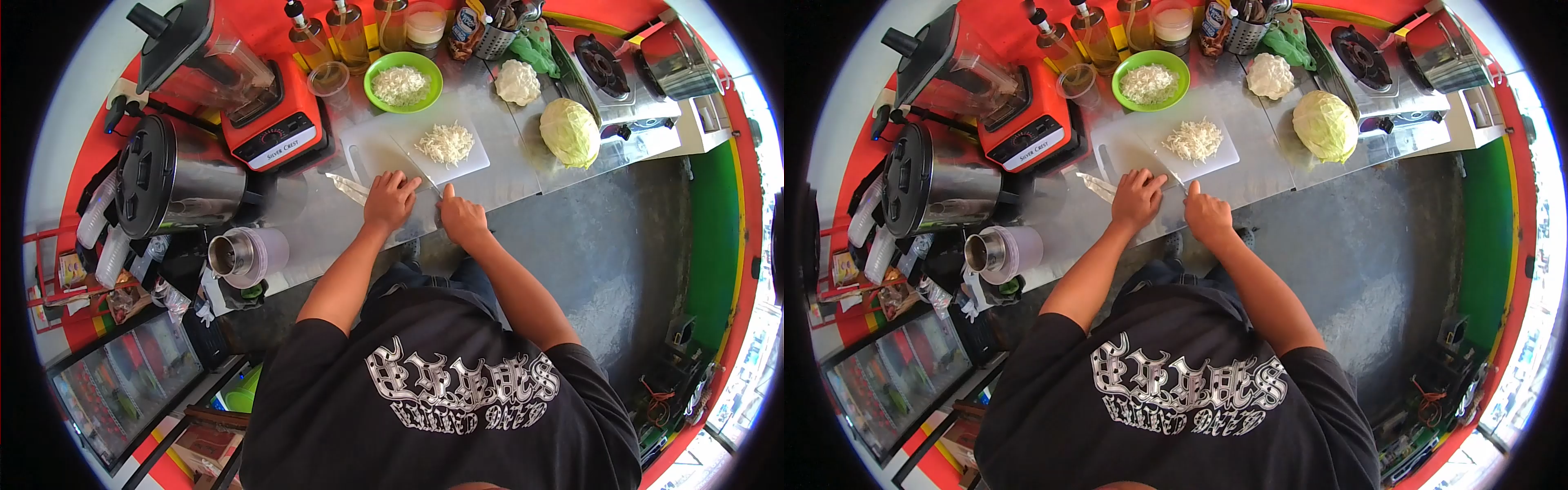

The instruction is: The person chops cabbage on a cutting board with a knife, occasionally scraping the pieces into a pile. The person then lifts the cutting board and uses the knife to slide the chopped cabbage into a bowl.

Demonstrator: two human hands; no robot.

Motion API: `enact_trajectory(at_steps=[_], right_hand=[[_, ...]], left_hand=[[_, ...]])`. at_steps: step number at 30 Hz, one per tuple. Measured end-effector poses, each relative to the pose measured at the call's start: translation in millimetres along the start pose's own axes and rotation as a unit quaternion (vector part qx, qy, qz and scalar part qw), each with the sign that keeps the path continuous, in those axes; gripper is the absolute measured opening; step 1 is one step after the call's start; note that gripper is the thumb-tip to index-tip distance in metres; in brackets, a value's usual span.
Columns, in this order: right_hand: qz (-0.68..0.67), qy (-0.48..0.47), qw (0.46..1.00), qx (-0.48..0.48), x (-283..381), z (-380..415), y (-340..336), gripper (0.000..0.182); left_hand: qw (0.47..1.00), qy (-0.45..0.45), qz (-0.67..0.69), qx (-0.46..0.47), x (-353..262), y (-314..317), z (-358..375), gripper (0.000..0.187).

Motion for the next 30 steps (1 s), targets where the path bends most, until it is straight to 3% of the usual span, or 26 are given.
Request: enact_trajectory(at_steps=[4,6,15,30], right_hand=[[-0.009,-0.017,1.000,-0.005,5,-8,-15,0.026],[0.005,-0.012,0.999,0.052,9,-10,-24,0.030],[-0.002,-0.020,1.000,-0.013,4,-14,-1,0.028],[0.002,-0.032,0.999,0.016,10,-19,-10,0.031]], left_hand=[[1.000,0.008,-0.012,-0.009,-2,-2,1,0.030],[1.000,0.007,-0.012,-0.006,-4,-2,0,0.030],[1.000,0.006,-0.015,-0.004,-1,1,0,0.031],[1.000,0.003,-0.017,-0.008,-4,-1,-2,0.028]])
Point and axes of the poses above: each hand's wrist, its own z-axis away from the middle knuckle, its own y-axis out of the palm, x = y × z, the point moved 2 cm from there along -z, towards the middle knuckle, and after that the axes turned 4 degrees about x, right-handed, at the moved point
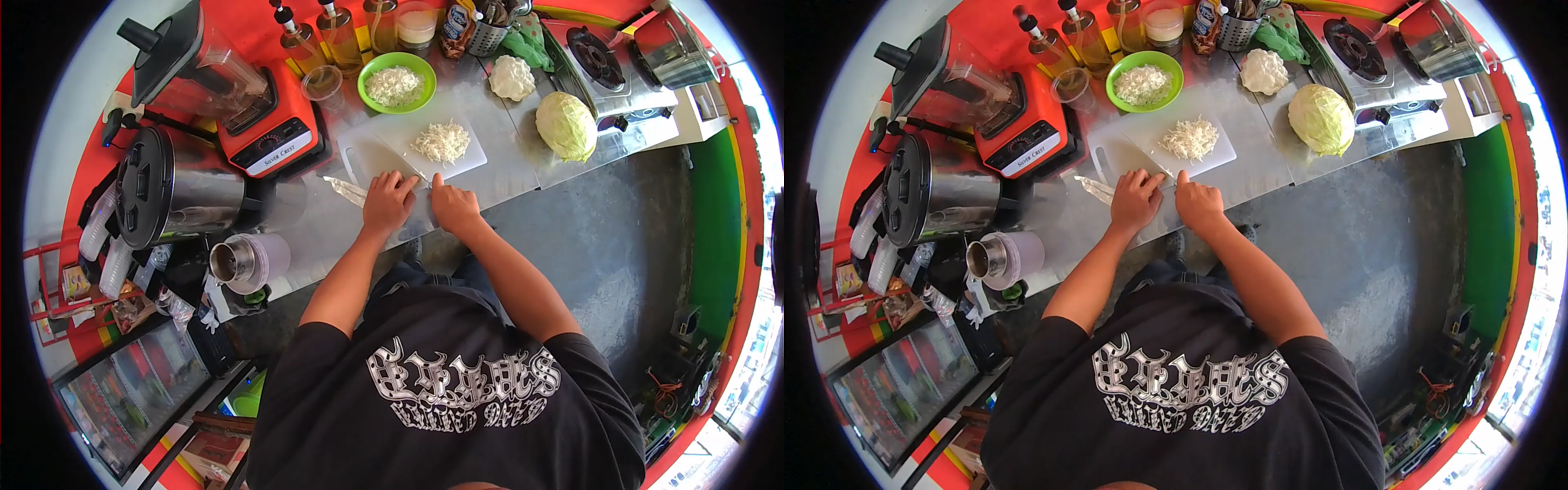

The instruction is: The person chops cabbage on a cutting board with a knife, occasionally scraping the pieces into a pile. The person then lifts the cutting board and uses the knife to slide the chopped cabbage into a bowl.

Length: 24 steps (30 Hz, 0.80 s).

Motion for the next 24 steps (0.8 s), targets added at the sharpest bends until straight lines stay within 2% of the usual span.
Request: enact_trajectory(at_steps=[3,19,24], right_hand=[[0.008,0.009,1.000,-0.011,0,3,2,0.025],[-0.005,0.013,1.000,0.008,5,12,5,0.028],[-0.022,0.003,1.000,-0.018,4,4,7,0.027]], left_hand=[[1.000,-0.001,-0.007,0.004,1,0,1,0.028],[1.000,-0.002,0.010,0.000,3,1,1,0.027],[1.000,-0.005,0.016,-0.006,5,4,2,0.027]])
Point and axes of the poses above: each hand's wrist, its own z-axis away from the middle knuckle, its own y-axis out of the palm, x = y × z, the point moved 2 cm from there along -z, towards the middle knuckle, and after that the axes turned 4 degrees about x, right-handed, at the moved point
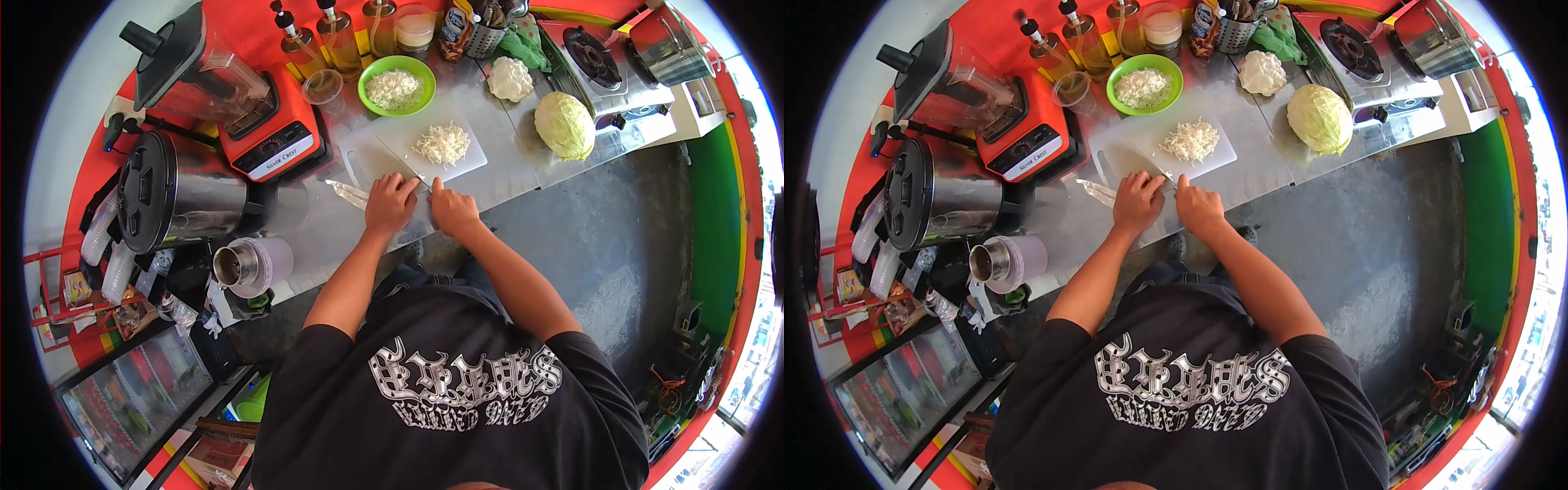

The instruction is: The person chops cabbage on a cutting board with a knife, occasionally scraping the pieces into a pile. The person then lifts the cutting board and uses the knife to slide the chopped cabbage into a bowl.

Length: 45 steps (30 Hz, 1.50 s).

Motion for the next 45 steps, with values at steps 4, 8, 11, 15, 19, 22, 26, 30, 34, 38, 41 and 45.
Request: enact_trajectory(at_steps=[4,8,11,15,19,22,26,30,34,38,41,45], right_hand=[[0.000,-0.005,1.000,0.025,2,-2,-13,0.029],[0.003,0.002,1.000,0.010,-1,15,-6,0.026],[0.000,0.014,1.000,0.002,-3,17,2,0.026],[-0.001,0.003,1.000,-0.010,0,8,-2,0.025],[0.007,-0.006,1.000,0.013,3,6,-12,0.029],[0.007,0.004,0.999,0.034,5,13,-7,0.029],[0.004,0.012,1.000,-0.003,1,10,5,0.026],[0.010,-0.009,1.000,0.006,4,-3,-11,0.027],[0.014,-0.011,1.000,0.015,6,2,-14,0.026],[0.000,0.015,1.000,0.018,8,11,-2,0.027],[-0.017,0.022,1.000,0.012,9,2,4,0.027],[-0.001,0.000,1.000,0.008,12,-10,-3,0.027]], left_hand=[[1.000,-0.003,-0.007,-0.004,-1,0,-1,0.028],[1.000,0.001,-0.007,-0.002,0,-2,0,0.027],[1.000,-0.003,0.008,0.003,2,-2,-2,0.026],[1.000,-0.002,0.011,0.002,2,-1,0,0.024],[1.000,0.003,0.009,-0.013,0,-2,-2,0.022],[1.000,0.001,0.010,-0.013,1,-2,-2,0.023],[1.000,0.000,0.017,-0.007,2,-3,-2,0.023],[1.000,0.009,0.015,-0.010,0,-2,-1,0.024],[1.000,0.003,0.002,-0.029,1,-1,-2,0.021],[1.000,-0.008,0.017,-0.013,2,-3,-2,0.019],[0.999,-0.008,0.028,-0.016,-1,-5,-2,0.018],[0.999,0.000,0.021,-0.034,-1,-4,-3,0.017]])
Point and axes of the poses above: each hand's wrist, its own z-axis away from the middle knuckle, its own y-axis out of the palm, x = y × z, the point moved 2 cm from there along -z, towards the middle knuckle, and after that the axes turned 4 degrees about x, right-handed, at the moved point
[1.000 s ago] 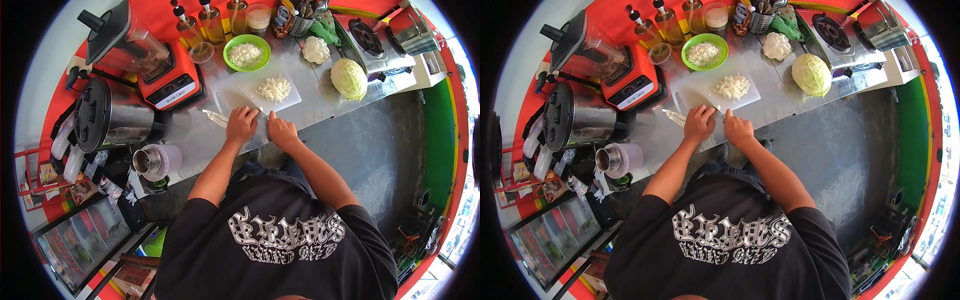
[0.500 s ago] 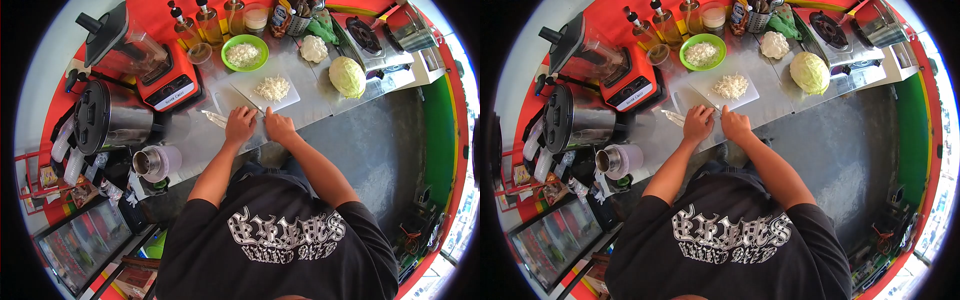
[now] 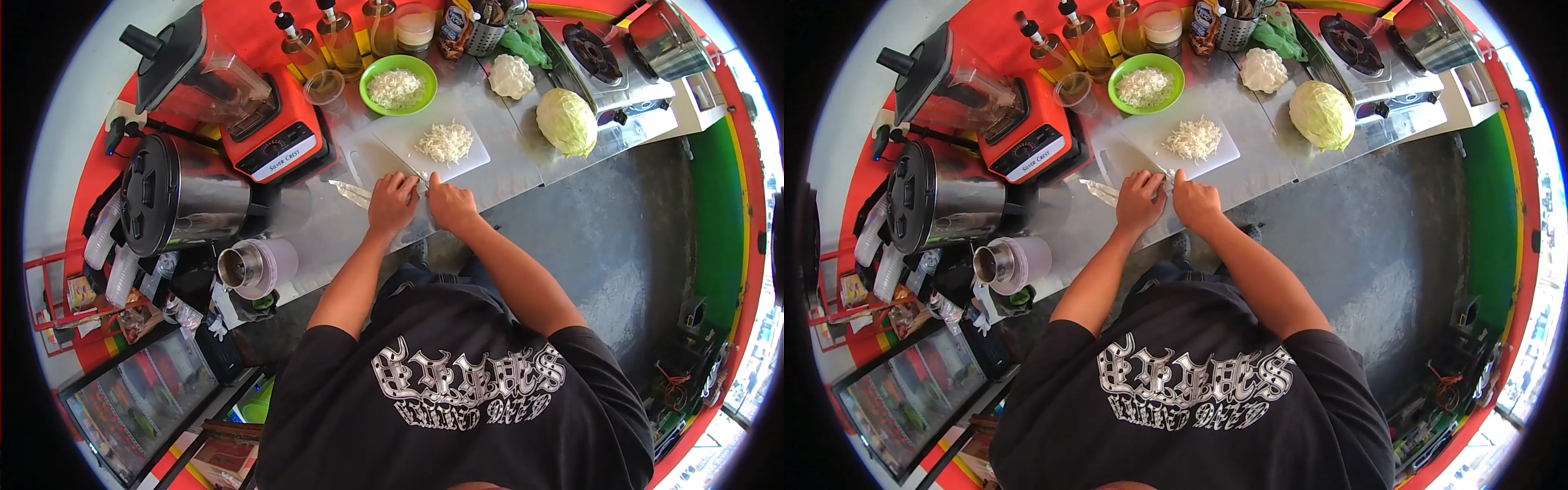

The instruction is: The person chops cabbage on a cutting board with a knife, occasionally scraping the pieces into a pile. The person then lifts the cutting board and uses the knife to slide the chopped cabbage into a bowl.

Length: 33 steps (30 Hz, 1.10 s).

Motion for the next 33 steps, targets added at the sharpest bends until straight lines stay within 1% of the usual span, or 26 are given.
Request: enact_trajectory(at_steps=[2,4,6,10,12,16,20,23,25,28,30,33], right_hand=[[0.001,0.003,1.000,-0.006,1,8,-3,0.026],[0.006,0.003,1.000,-0.011,2,17,0,0.025],[-0.008,0.030,1.000,0.002,0,22,5,0.026],[-0.008,0.025,1.000,-0.011,-1,12,8,0.026],[-0.018,-0.007,1.000,-0.009,0,5,5,0.027],[0.009,-0.005,1.000,-0.006,2,8,4,0.025],[-0.012,0.010,1.000,-0.021,-1,15,17,0.023],[-0.012,0.003,0.999,-0.033,-1,10,15,0.022],[-0.012,-0.004,0.999,-0.038,0,9,7,0.022],[0.002,-0.005,1.000,-0.015,2,10,1,0.023],[-0.008,0.010,1.000,-0.003,2,17,4,0.023],[-0.021,0.016,1.000,-0.005,3,22,10,0.023]], left_hand=[[1.000,0.004,-0.008,-0.006,2,2,1,0.017],[1.000,0.001,-0.002,0.007,3,2,2,0.017],[1.000,-0.002,0.001,0.008,3,1,1,0.017],[1.000,-0.012,0.015,-0.002,1,-2,0,0.016],[1.000,-0.008,0.013,-0.005,-1,-2,0,0.014],[1.000,-0.003,0.008,0.000,1,0,1,0.012],[1.000,-0.002,0.015,0.006,4,0,0,0.012],[1.000,-0.008,0.016,0.018,2,-1,0,0.014],[0.999,-0.016,0.030,0.005,0,-3,0,0.014],[0.999,-0.020,0.030,-0.003,0,-2,1,0.014],[0.999,-0.018,0.031,-0.007,4,-1,2,0.014],[0.999,-0.016,0.026,-0.009,6,1,2,0.015]])
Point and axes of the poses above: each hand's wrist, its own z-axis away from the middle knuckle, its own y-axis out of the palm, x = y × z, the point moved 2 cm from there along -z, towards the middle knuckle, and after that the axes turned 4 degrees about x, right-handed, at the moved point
